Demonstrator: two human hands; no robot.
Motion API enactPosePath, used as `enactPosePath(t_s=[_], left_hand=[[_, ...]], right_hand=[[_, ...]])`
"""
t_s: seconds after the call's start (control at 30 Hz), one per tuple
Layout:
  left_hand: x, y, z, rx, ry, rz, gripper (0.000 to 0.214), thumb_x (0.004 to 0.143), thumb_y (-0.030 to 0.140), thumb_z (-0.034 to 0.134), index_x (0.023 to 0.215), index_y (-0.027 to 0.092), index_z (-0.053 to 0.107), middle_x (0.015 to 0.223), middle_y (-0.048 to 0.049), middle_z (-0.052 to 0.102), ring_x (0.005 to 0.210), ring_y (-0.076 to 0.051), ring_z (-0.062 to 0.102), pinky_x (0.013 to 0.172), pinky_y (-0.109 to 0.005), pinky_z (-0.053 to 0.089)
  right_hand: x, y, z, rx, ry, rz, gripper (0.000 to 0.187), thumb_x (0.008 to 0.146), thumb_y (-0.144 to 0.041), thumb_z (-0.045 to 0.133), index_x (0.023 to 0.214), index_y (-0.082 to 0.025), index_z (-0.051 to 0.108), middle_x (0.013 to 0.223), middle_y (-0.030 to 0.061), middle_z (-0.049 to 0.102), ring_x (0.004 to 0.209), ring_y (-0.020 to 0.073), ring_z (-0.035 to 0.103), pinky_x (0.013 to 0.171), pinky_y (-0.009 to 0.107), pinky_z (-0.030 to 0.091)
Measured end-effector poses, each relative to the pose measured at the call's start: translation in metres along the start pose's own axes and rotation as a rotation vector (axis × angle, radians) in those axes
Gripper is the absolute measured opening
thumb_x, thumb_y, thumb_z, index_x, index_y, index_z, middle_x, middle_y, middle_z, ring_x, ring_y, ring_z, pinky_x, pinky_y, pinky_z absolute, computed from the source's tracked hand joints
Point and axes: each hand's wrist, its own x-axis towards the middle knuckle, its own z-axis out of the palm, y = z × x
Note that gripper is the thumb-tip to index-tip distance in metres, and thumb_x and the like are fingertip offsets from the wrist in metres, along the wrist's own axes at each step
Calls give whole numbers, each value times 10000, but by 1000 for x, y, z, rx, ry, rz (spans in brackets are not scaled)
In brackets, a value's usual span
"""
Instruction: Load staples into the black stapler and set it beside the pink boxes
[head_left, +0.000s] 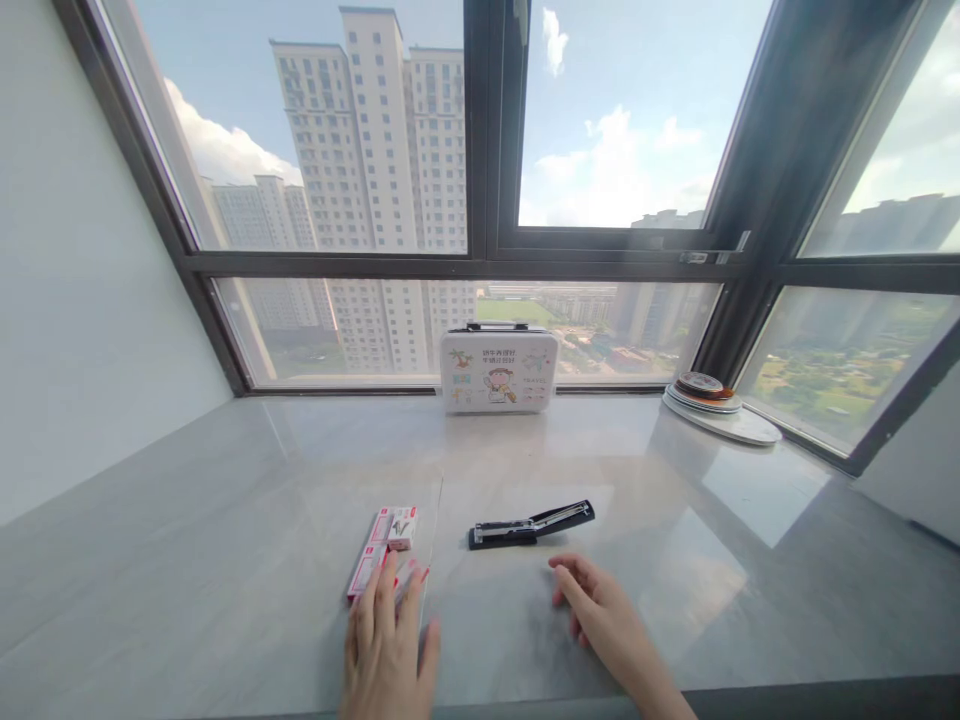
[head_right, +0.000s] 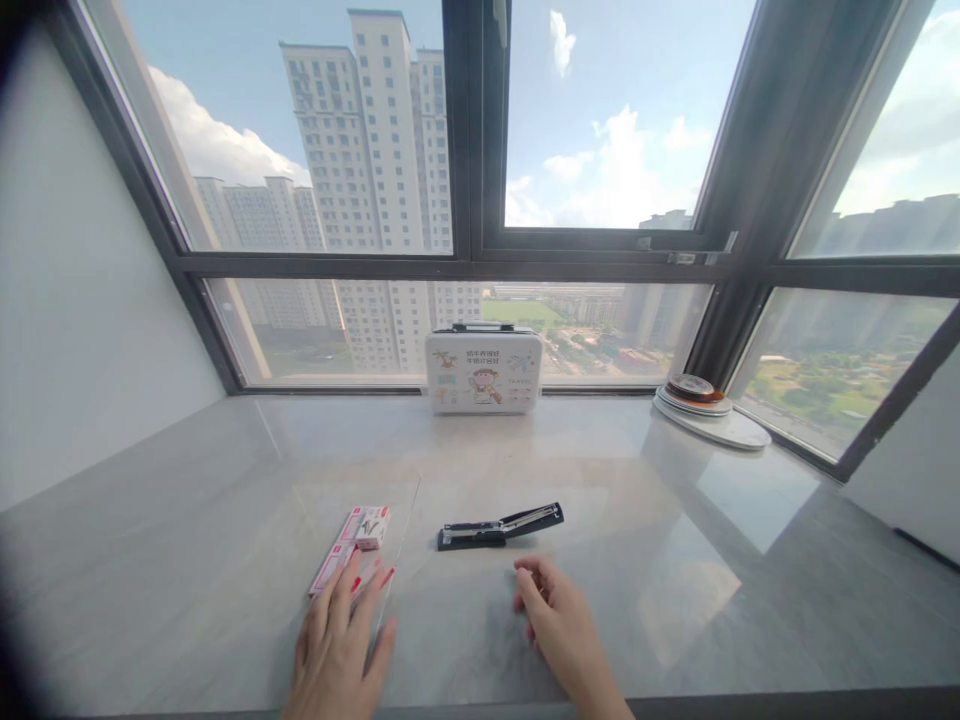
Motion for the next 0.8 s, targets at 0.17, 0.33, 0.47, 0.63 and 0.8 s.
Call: enactPosePath(t_s=[0.17,0.33,0.47,0.63,0.8], left_hand=[[11,24,-12,-322,-329,164,341,974,257,506,1273,330,653,1305,-48,650,1218,-246,581,1038,-424,496],[41,65,-7,-542,-431,167,313,888,203,626,1189,281,660,1160,-35,694,1100,-226,620,978,-352,501],[53,72,0,-577,-438,161,310,836,219,690,1141,271,678,1154,-28,702,1120,-236,620,997,-347,488],[55,61,2,-617,-432,98,298,859,260,664,1157,260,680,1171,-47,693,1113,-239,631,1007,-349,494],[55,58,-2,-589,-428,87,374,859,261,658,1232,279,650,1235,-40,670,1190,-229,600,1059,-349,474]], right_hand=[[1,-31,29,-326,-140,-118,349,972,-502,481,952,-223,689,623,-12,656,613,165,604,593,262,380],[17,-30,31,-298,-209,-73,339,934,-474,549,761,-194,632,624,-5,627,602,146,554,558,246,322],[28,-18,9,-295,-180,-54,336,923,-459,558,736,-182,598,591,-19,578,565,129,490,542,244,291],[29,-9,-15,-326,-137,-38,326,921,-462,567,742,-190,583,565,-37,536,535,122,438,529,251,253],[30,-15,-18,-412,-48,-65,261,901,-439,605,799,-200,583,595,-31,583,563,138,491,561,256,286]])
